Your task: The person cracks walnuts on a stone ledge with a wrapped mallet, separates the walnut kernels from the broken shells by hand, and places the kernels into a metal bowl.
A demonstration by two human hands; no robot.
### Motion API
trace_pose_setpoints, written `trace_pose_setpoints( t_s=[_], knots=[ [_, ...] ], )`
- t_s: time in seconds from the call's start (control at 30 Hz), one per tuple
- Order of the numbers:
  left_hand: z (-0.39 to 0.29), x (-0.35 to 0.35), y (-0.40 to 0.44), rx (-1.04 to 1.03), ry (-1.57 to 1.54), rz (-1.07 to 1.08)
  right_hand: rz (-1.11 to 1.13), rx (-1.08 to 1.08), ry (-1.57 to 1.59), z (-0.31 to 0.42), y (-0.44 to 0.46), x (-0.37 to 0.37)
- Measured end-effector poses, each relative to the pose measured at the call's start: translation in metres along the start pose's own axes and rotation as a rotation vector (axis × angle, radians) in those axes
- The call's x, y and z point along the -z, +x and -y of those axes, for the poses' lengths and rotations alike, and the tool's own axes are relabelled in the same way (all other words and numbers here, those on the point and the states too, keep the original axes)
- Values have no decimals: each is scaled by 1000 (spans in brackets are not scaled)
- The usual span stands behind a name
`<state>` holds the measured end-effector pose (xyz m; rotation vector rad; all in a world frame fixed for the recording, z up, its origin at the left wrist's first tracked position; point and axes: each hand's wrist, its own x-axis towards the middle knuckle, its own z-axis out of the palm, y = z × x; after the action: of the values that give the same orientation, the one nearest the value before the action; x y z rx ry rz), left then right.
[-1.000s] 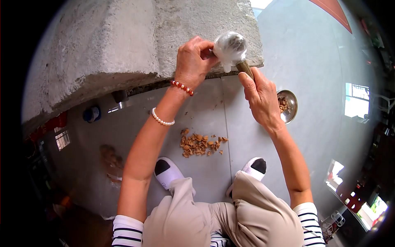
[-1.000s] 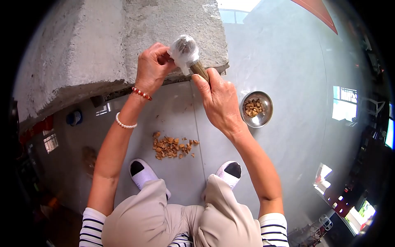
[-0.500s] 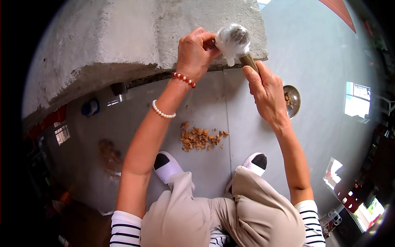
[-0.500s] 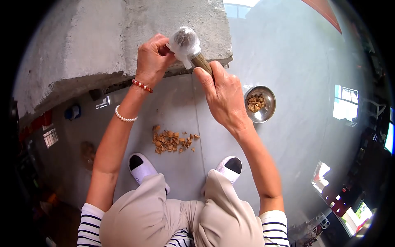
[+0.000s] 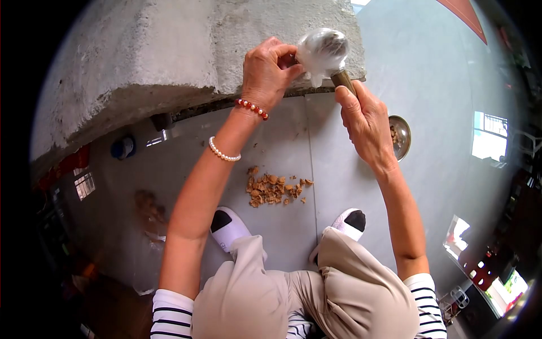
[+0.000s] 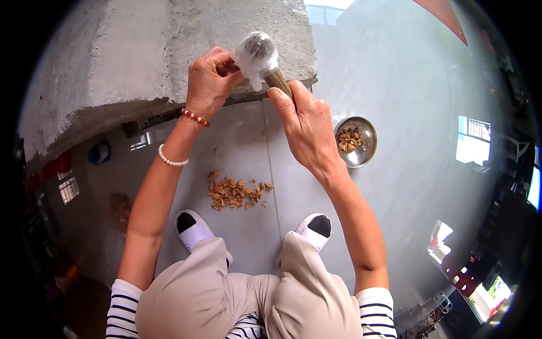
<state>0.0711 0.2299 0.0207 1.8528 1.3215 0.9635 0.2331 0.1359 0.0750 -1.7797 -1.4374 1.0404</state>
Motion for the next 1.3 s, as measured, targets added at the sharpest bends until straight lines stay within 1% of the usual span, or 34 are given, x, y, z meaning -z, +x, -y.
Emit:
trace_pose_setpoints(
  t_s=[0.03,0.13,0.23,0.3,0.43,0.47,0.5,0.53,0.57,0.67,0.73,0.77,0.8,0.83,0.87,0.9,0.97,1.0,1.03,1.1,1.13,1.2,1.27,1.3],
  knots=[
    [-1,2,-1,25,6,18,-13,-18,38,3,-4,3],
    [5,-1,-1,-9,14,25,-57,-49,146,18,-21,14],
    [6,2,1,-58,52,70,-64,-52,62,-1,-52,21],
    [5,8,3,-72,47,148,-68,4,-40,-29,-78,18],
    [3,11,9,-80,53,261,-77,21,-357,-73,-122,0],
    [4,9,12,-127,121,272,-81,81,-426,-87,-129,-4],
    [5,7,12,-148,106,261,-86,145,-495,-105,-136,-8],
    [6,5,12,-168,92,249,-46,164,-581,-123,-143,-11],
    [6,4,12,-188,79,237,-53,190,-613,-135,-148,-14],
    [-5,10,9,-47,50,241,-53,194,-667,-153,-158,-18],
    [-9,12,3,-10,-26,193,-62,207,-692,-155,-156,-18],
    [-12,14,-1,9,-64,170,-109,229,-685,-154,-155,-17],
    [-18,20,-9,53,-176,180,-155,249,-677,-140,-150,-16],
    [-23,24,-22,126,-276,243,-202,269,-669,-125,-146,-14],
    [-27,29,-38,199,-375,307,-233,268,-636,-112,-143,-12],
    [-32,32,-55,274,-474,371,-191,191,-433,-104,-142,-13],
    [-37,31,-96,498,-648,490,-114,31,-30,-88,-139,-17],
    [-35,30,-117,590,-694,542,-9,-23,113,-75,-131,-16],
    [-31,27,-137,685,-738,594,96,-131,288,-70,-127,-21],
    [-24,22,-170,779,-804,615,253,-451,743,-59,-122,-34],
    [-22,19,-184,786,-819,561,295,-460,754,-62,-123,-40],
    [-19,21,-200,847,-847,545,391,-474,772,-70,-125,-53],
    [-17,26,-208,919,-904,524,411,-531,828,-73,-128,-59],
    [-16,28,-211,923,-902,507,417,-558,855,-73,-129,-61]
  ],
)
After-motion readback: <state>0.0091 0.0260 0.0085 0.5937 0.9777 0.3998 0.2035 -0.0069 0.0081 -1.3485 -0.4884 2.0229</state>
